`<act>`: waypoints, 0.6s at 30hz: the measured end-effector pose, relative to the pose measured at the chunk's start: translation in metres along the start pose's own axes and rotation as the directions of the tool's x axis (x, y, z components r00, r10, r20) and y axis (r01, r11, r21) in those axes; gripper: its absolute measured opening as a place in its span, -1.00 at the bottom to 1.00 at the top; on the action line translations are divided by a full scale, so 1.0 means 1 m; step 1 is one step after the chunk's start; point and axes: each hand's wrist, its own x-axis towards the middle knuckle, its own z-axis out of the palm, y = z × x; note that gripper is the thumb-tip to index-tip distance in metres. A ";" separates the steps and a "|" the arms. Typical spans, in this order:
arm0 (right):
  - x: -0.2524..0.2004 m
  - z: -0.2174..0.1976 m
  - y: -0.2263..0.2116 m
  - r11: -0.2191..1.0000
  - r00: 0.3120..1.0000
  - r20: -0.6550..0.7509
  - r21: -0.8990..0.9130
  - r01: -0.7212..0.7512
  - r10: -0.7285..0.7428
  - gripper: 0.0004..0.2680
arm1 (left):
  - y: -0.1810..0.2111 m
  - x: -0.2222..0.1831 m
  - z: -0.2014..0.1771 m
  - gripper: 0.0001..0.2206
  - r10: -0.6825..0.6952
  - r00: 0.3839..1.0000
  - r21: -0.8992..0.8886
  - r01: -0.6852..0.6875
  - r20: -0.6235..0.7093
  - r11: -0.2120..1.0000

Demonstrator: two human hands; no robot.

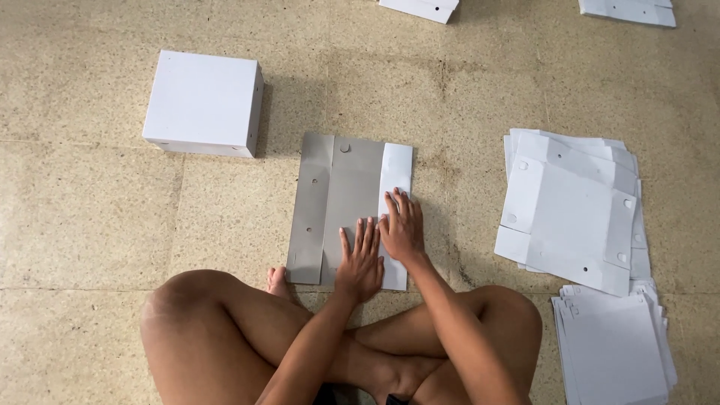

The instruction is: The person folds a flat white cardboard sheet into a box shape by hand. They fold the side flaps up, tuck tabs into slots, and secure the corners to form a finished box.

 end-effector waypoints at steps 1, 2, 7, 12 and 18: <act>0.015 0.008 0.015 1.000 1.000 0.006 0.003 -0.006 0.006 -0.64 | -0.001 0.002 -0.001 -0.40 0.003 1.000 -0.001 -0.003 0.009 1.000; 0.030 0.016 0.030 0.999 0.999 -0.011 -0.027 0.039 -0.040 -0.68 | -0.001 0.004 -0.002 -0.39 0.001 1.000 -0.025 -0.001 0.021 1.000; 0.073 -0.031 0.019 0.994 0.998 0.003 0.096 -0.059 0.059 -0.54 | -0.004 0.004 -0.002 -0.37 0.015 1.000 -0.058 -0.015 0.008 0.998; 0.061 -0.016 0.015 0.993 0.958 0.262 0.009 -0.120 0.113 -0.49 | -0.002 0.006 -0.003 -0.36 0.020 1.000 -0.081 -0.019 0.010 0.996; 0.056 -0.010 0.018 0.996 0.970 0.227 0.008 -0.091 0.087 -0.50 | -0.001 0.007 0.001 -0.36 0.010 1.000 -0.047 -0.008 0.023 0.999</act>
